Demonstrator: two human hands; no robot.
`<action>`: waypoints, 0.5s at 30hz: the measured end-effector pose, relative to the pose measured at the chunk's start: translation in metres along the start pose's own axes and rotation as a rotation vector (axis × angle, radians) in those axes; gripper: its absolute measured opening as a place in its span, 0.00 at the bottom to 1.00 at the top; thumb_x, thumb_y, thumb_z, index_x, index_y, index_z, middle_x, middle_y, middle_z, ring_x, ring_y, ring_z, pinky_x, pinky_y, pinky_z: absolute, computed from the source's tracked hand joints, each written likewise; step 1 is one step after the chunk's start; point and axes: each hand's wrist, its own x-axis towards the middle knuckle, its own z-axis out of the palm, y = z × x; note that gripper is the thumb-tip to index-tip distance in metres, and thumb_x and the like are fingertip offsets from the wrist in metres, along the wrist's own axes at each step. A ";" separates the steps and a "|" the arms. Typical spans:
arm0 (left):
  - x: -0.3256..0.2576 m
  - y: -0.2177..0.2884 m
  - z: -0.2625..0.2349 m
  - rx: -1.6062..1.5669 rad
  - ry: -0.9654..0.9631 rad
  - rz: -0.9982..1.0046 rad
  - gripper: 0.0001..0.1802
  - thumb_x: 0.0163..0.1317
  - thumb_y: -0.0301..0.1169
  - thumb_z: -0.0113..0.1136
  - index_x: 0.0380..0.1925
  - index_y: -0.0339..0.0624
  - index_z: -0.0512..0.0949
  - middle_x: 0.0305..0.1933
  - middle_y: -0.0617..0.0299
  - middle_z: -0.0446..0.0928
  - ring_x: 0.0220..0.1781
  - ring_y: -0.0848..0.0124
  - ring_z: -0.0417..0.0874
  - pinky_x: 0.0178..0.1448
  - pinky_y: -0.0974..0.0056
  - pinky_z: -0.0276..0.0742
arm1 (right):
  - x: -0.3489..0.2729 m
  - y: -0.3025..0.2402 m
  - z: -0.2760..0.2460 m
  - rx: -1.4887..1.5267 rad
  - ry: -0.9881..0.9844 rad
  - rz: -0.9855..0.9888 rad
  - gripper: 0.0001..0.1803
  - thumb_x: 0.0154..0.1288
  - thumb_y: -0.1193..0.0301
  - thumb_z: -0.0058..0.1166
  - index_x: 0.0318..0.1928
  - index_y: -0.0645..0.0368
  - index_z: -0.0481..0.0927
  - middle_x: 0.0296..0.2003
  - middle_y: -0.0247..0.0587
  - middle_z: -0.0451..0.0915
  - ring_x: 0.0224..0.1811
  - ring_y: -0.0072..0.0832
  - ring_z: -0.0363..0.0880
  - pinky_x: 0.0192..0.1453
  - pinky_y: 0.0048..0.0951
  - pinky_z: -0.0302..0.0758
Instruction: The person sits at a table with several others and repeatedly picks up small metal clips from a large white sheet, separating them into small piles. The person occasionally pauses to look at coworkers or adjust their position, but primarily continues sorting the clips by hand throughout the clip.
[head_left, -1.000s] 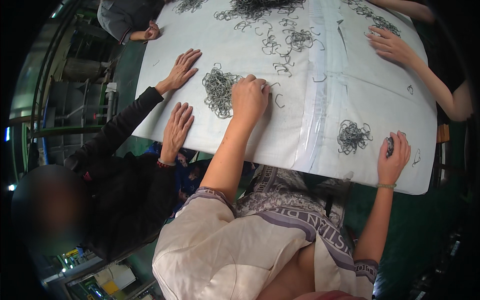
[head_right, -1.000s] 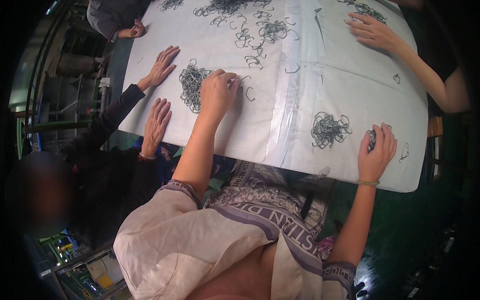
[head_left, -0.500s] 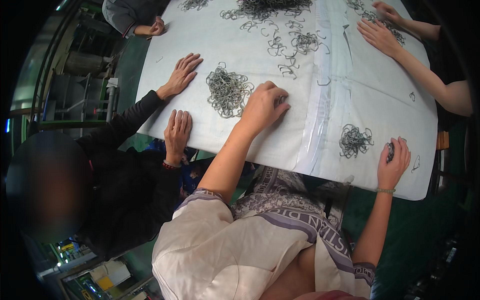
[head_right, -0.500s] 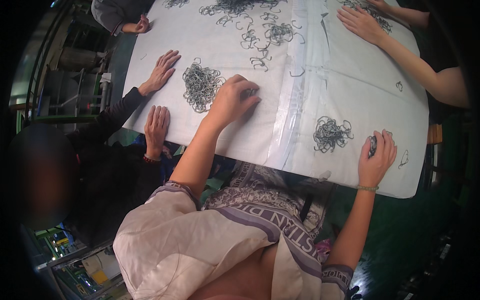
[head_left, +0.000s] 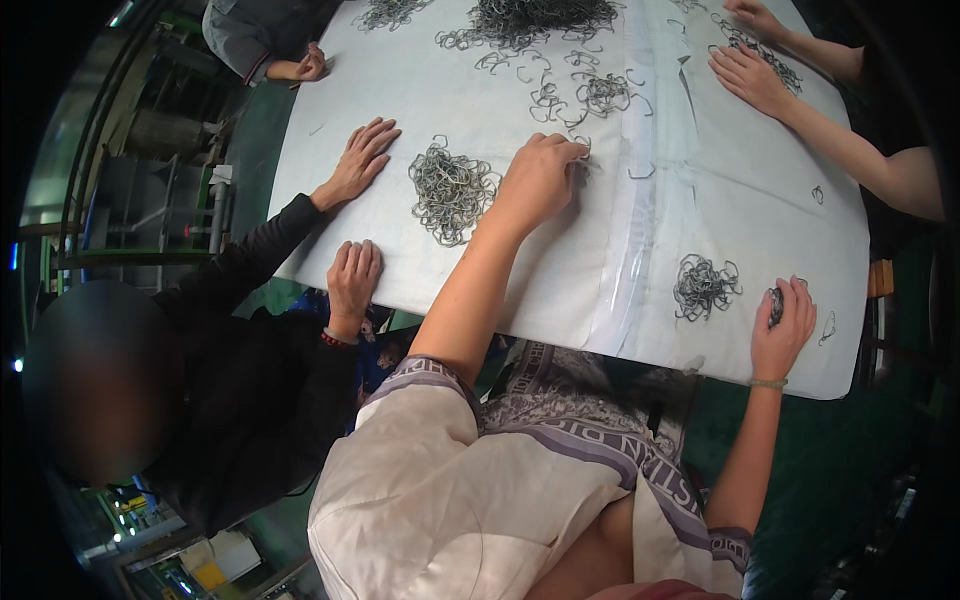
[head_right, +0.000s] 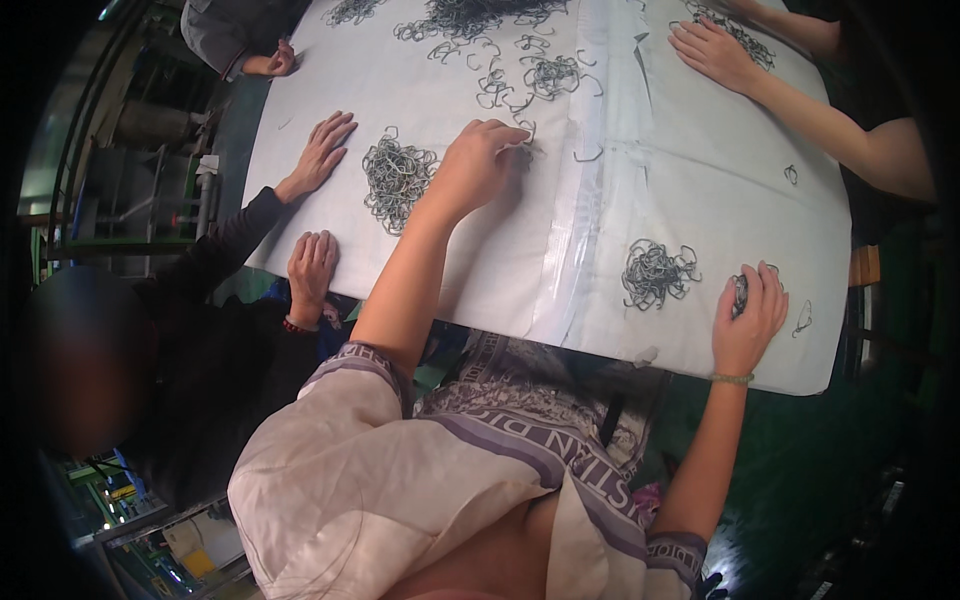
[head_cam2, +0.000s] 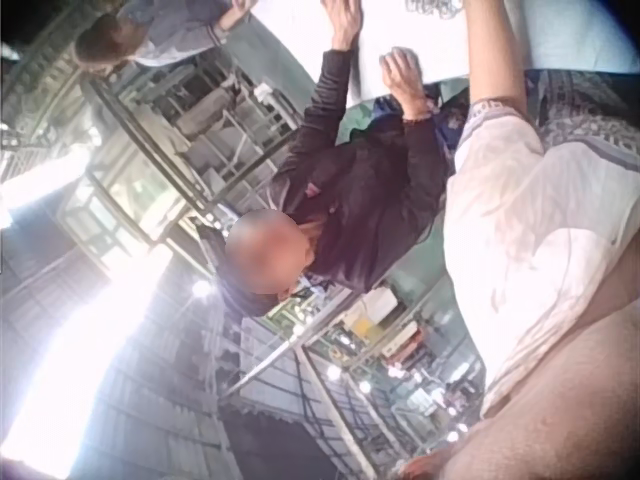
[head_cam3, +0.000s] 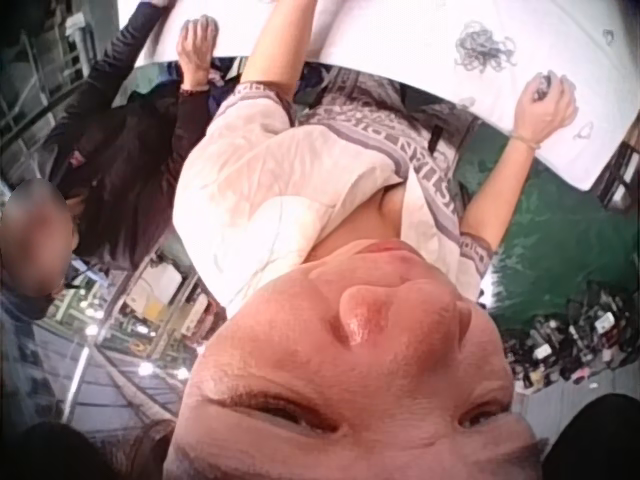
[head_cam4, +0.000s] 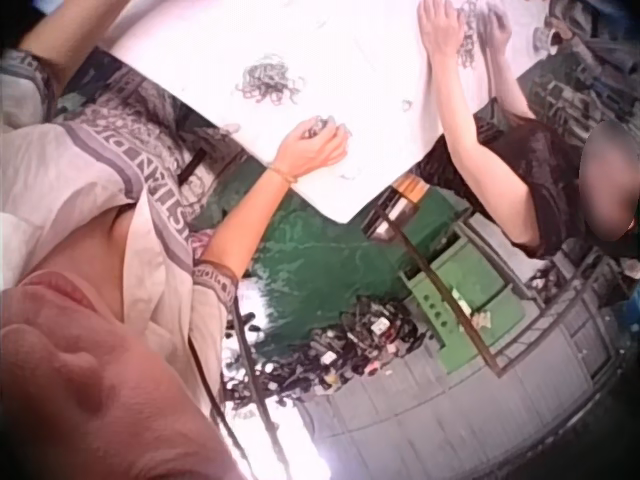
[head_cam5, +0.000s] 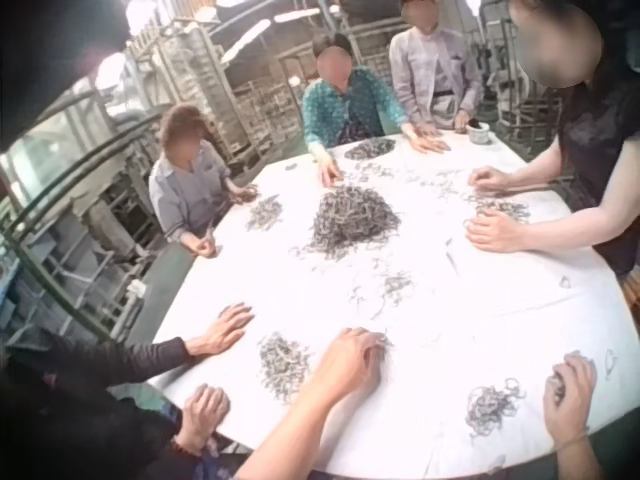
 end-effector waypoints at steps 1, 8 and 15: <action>-0.002 0.003 -0.004 -0.057 -0.009 -0.032 0.12 0.56 0.21 0.55 0.40 0.40 0.82 0.41 0.55 0.79 0.45 0.58 0.78 0.48 0.59 0.75 | 0.000 -0.001 0.000 0.002 0.004 -0.001 0.15 0.61 0.69 0.54 0.48 0.56 0.77 0.55 0.43 0.73 0.62 0.41 0.67 0.68 0.50 0.54; -0.013 -0.003 -0.006 -0.048 -0.002 -0.144 0.05 0.53 0.25 0.61 0.30 0.40 0.84 0.32 0.56 0.80 0.34 0.60 0.81 0.39 0.61 0.76 | -0.003 -0.001 0.000 -0.009 0.009 0.018 0.15 0.61 0.69 0.54 0.48 0.56 0.77 0.55 0.43 0.73 0.62 0.41 0.67 0.69 0.50 0.54; -0.024 0.013 0.006 0.160 -0.129 0.082 0.04 0.48 0.26 0.59 0.21 0.41 0.82 0.28 0.56 0.78 0.34 0.58 0.80 0.39 0.57 0.77 | -0.002 0.000 -0.001 -0.012 0.003 0.013 0.14 0.61 0.69 0.54 0.48 0.56 0.77 0.54 0.43 0.73 0.62 0.41 0.67 0.68 0.50 0.55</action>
